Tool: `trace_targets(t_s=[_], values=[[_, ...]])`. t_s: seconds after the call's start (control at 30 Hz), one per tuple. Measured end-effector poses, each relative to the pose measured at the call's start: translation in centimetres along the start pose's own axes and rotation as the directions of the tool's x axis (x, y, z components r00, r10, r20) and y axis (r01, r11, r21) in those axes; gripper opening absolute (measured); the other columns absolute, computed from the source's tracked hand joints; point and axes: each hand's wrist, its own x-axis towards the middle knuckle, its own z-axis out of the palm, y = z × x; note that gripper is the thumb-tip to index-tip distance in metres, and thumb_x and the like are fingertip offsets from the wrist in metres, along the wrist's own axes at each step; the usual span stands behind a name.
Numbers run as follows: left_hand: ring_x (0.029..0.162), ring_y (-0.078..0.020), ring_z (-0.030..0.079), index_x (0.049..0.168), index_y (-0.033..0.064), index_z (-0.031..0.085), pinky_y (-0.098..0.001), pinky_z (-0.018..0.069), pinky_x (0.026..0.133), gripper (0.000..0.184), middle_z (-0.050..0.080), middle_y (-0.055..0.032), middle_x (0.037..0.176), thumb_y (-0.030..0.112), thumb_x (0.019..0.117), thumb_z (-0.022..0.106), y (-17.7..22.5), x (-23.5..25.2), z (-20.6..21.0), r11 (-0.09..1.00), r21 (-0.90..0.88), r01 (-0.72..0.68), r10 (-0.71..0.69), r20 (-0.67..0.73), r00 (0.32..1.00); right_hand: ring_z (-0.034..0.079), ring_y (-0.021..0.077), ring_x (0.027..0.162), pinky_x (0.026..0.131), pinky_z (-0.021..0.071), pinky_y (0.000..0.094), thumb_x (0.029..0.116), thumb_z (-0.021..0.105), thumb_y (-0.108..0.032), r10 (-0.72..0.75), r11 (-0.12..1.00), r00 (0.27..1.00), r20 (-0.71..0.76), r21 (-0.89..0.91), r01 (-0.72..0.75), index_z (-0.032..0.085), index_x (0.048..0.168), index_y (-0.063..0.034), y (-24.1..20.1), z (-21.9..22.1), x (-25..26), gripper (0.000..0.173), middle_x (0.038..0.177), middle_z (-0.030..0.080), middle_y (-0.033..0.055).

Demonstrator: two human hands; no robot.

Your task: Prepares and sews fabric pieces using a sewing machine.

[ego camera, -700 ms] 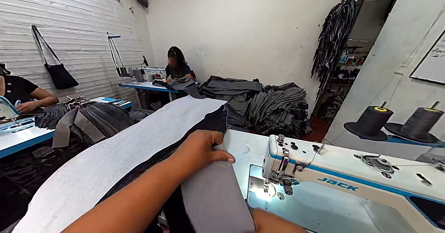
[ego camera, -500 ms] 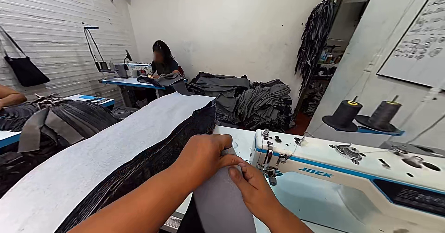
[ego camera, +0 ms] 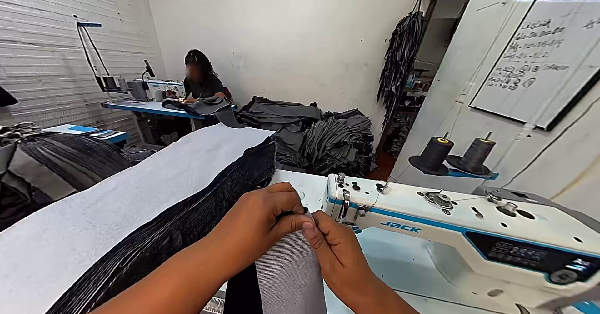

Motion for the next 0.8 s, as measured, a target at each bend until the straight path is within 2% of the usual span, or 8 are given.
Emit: trace_targets(t_s=[0.1, 0.2, 0.3, 0.37, 0.43, 0.5, 0.63, 0.8], values=[[0.072, 0.0016, 0.062, 0.075, 0.0156, 0.068, -0.0152, 0.0505, 0.062, 0.042, 0.067, 0.0073, 0.08, 0.051, 0.0958, 0.06, 0.1, -0.7, -0.1, 0.987, 0.157, 0.016, -0.014, -0.016, 1.0, 0.056, -0.0053, 0.068, 0.064, 0.0473, 0.0108, 0.1092, 0.047, -0.03, -0.07, 0.996, 0.993, -0.1, -0.054, 0.065, 0.063, 0.09, -0.0031, 0.2, -0.5, -0.3, 0.037, 0.073, 0.058, -0.0015], [0.064, -0.0005, 0.059, 0.073, 0.0169, 0.068, -0.0185, 0.0477, 0.057, 0.039, 0.064, 0.0078, 0.073, 0.048, 0.0943, 0.06, 0.2, -1.4, -0.2, 0.97, 0.242, 0.011, -0.005, -0.023, 1.0, 0.058, -0.0076, 0.072, 0.068, 0.049, 0.0092, 0.109, 0.047, -0.029, -0.101, 0.993, 0.982, -0.161, -0.077, 0.089, 0.066, 0.095, -0.0016, 0.5, -1.3, -0.7, 0.036, 0.077, 0.062, -0.0022], [0.064, 0.0006, 0.059, 0.073, 0.0151, 0.069, -0.0153, 0.0477, 0.057, 0.034, 0.064, 0.0064, 0.074, 0.041, 0.0952, 0.062, 0.7, -1.5, -0.2, 0.973, 0.231, -0.017, 0.023, -0.023, 0.999, 0.064, -0.0076, 0.092, 0.084, 0.0547, 0.0149, 0.1096, 0.04, -0.041, 0.046, 0.989, 0.995, -0.093, 0.143, -0.032, 0.068, 0.111, -0.0066, 0.3, -1.8, -0.8, 0.045, 0.097, 0.07, -0.0084], [0.064, -0.0009, 0.059, 0.073, 0.0138, 0.068, -0.0161, 0.0482, 0.057, 0.033, 0.064, 0.0046, 0.074, 0.037, 0.0953, 0.062, 1.0, -1.5, -0.1, 0.971, 0.235, -0.037, 0.042, -0.016, 0.999, 0.066, -0.0014, 0.105, 0.096, 0.0551, 0.0232, 0.1089, 0.038, -0.046, 0.17, 0.924, 0.985, -0.009, 0.35, -0.156, 0.068, 0.124, -0.0096, 0.1, -2.1, -0.6, 0.049, 0.112, 0.072, -0.008], [0.066, -0.0013, 0.061, 0.074, 0.0132, 0.07, -0.0161, 0.0494, 0.058, 0.032, 0.066, 0.0039, 0.076, 0.035, 0.0954, 0.063, 1.2, -1.5, -0.1, 0.972, 0.23, -0.046, 0.049, -0.009, 0.999, 0.068, 0.0, 0.096, 0.089, 0.0572, 0.022, 0.1094, 0.045, -0.034, 0.188, 0.906, 0.982, -0.035, 0.393, -0.159, 0.071, 0.115, -0.0118, 0.0, -1.9, -0.2, 0.035, 0.102, 0.073, -0.0074], [0.066, -0.0014, 0.062, 0.073, 0.0135, 0.07, -0.0171, 0.0499, 0.058, 0.033, 0.068, 0.0042, 0.077, 0.038, 0.0944, 0.064, 1.3, -1.6, -0.4, 0.969, 0.243, -0.036, 0.045, -0.03, 0.999, 0.067, -0.0024, 0.088, 0.082, 0.0568, 0.0177, 0.1077, 0.051, -0.029, 0.126, 0.941, 0.983, -0.132, 0.33, -0.076, 0.073, 0.106, -0.0152, 0.4, -1.6, 0.0, 0.027, 0.093, 0.071, -0.0094], [0.061, 0.0038, 0.058, 0.068, 0.0174, 0.07, -0.0154, 0.0461, 0.053, 0.034, 0.066, 0.0097, 0.072, 0.043, 0.0894, 0.068, 0.6, -2.3, -1.2, 0.966, 0.249, 0.077, -0.052, -0.105, 0.993, 0.067, -0.0043, 0.085, 0.078, 0.0562, 0.0141, 0.1068, 0.052, -0.032, 0.064, 0.972, 0.959, -0.277, 0.235, 0.004, 0.073, 0.104, -0.0198, 1.1, -1.9, 0.2, 0.025, 0.091, 0.071, -0.0117], [0.064, 0.0081, 0.057, 0.068, 0.017, 0.07, -0.0106, 0.0445, 0.055, 0.03, 0.063, 0.0112, 0.069, 0.04, 0.0876, 0.071, 0.0, -3.1, -1.3, 0.979, 0.115, 0.17, -0.155, -0.132, 0.979, 0.068, -0.0029, 0.082, 0.077, 0.0572, 0.0151, 0.107, 0.052, -0.03, 0.103, 0.962, 0.952, -0.288, 0.273, -0.021, 0.073, 0.104, -0.0198, 1.3, -1.9, 0.1, 0.023, 0.089, 0.071, -0.0105]])
